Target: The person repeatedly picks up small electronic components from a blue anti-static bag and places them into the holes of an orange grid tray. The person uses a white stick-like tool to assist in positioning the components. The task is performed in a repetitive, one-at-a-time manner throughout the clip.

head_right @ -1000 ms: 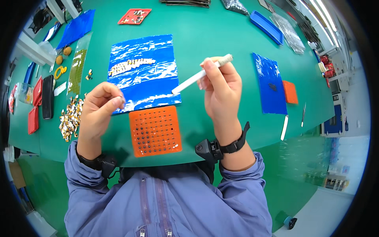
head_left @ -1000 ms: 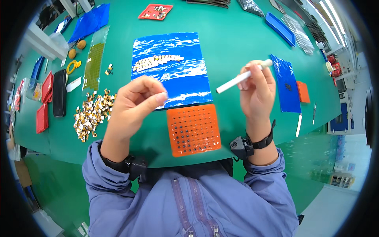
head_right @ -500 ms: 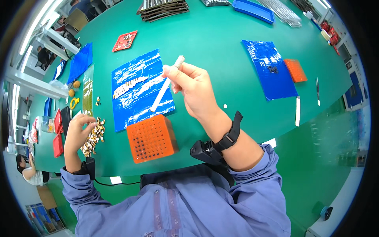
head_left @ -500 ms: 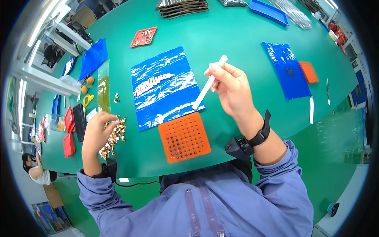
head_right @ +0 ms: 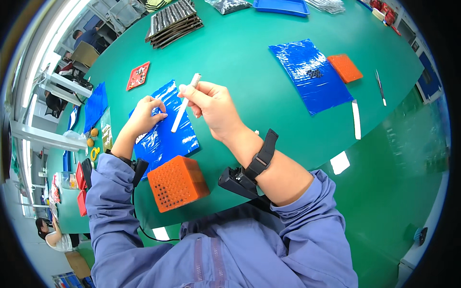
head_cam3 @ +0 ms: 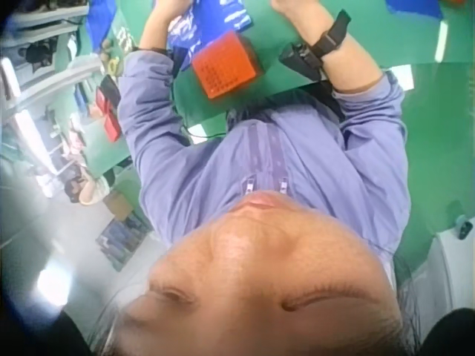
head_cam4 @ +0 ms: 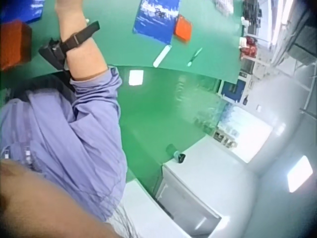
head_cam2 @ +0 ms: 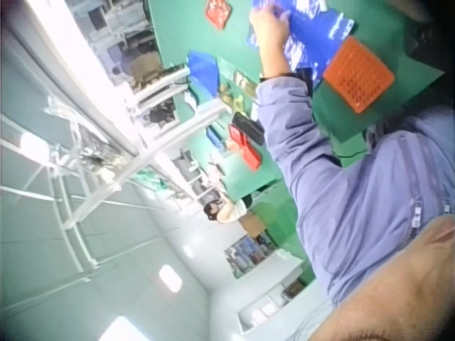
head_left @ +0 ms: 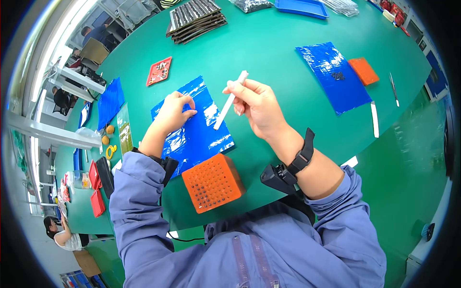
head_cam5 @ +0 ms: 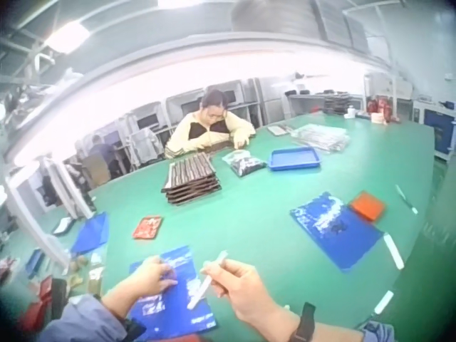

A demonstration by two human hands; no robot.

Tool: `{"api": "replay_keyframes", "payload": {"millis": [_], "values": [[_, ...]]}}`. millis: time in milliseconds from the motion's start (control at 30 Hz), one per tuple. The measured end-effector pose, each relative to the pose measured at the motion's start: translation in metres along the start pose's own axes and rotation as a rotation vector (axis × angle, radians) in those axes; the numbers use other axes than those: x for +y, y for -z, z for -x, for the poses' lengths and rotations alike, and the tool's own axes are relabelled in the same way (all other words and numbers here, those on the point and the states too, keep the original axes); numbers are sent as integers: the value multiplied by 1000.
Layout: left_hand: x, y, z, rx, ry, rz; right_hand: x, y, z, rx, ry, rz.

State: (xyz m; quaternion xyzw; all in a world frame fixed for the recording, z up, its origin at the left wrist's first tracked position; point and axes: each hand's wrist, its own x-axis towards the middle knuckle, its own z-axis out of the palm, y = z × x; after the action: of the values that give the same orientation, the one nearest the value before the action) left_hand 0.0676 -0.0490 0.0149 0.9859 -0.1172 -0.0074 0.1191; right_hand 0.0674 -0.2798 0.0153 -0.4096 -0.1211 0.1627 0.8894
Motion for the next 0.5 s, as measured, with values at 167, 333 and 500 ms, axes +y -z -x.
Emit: {"api": "replay_keyframes", "payload": {"millis": [167,333,500], "values": [[0,3,3,45,-60,16,-2,0,2,-23,3,-28],[16,38,30,16,93,564,-2,-3,4,-46,18,-18],[53,51,89,116,104,1024,-6,-7,12,-112,-9,20]]}}
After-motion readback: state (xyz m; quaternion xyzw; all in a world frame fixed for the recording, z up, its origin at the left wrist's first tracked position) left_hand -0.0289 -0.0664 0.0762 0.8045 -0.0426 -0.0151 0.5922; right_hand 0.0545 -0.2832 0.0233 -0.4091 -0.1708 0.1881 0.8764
